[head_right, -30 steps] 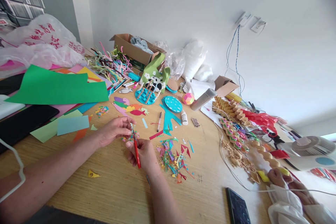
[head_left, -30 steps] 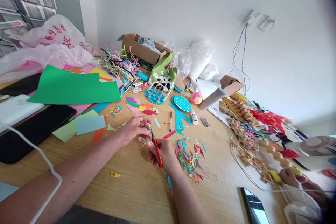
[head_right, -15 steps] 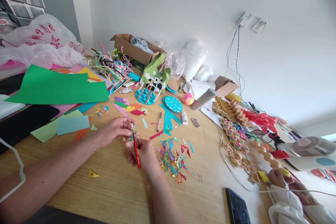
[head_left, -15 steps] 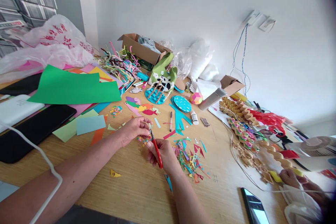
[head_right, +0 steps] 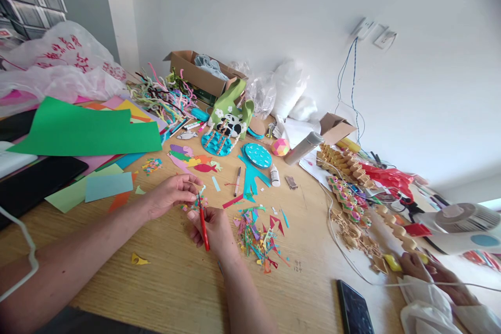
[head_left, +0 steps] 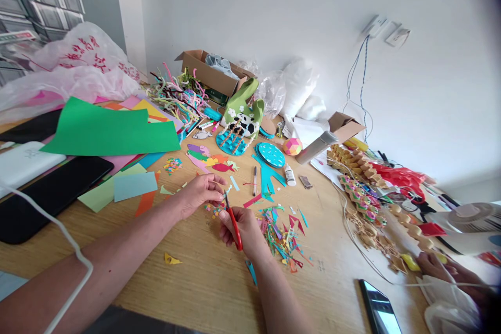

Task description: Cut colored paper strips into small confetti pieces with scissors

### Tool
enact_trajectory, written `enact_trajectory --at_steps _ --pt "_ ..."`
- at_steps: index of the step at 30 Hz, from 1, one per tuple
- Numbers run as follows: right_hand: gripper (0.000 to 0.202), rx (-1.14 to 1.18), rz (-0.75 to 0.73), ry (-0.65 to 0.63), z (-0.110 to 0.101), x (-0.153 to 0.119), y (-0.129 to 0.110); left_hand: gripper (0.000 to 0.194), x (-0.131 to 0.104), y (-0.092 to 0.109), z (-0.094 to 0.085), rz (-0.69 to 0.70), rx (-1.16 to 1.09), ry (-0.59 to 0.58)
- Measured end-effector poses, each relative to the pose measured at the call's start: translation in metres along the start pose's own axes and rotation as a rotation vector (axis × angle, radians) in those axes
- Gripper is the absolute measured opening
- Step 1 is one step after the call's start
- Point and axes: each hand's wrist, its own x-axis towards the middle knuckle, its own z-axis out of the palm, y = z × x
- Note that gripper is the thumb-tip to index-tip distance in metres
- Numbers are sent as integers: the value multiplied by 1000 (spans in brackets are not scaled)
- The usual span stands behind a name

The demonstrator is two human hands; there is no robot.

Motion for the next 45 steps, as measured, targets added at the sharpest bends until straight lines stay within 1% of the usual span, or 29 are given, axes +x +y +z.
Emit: enact_trajectory --at_steps 8,16,26,35,45 --pt "47 -2 12 5 0 0 -1 37 1 -2 -1 15 -1 -3" --pt "48 -16 12 18 0 0 0 41 2 -3 -1 8 11 -2" --pt "50 -52 34 10 0 -1 -2 38 1 -2 0 23 -3 13" --pt "48 -43 26 7 -1 -2 -3 39 1 -1 -1 25 18 15" --pt "46 -48 48 5 0 -4 -6 39 1 -1 -2 69 38 31"
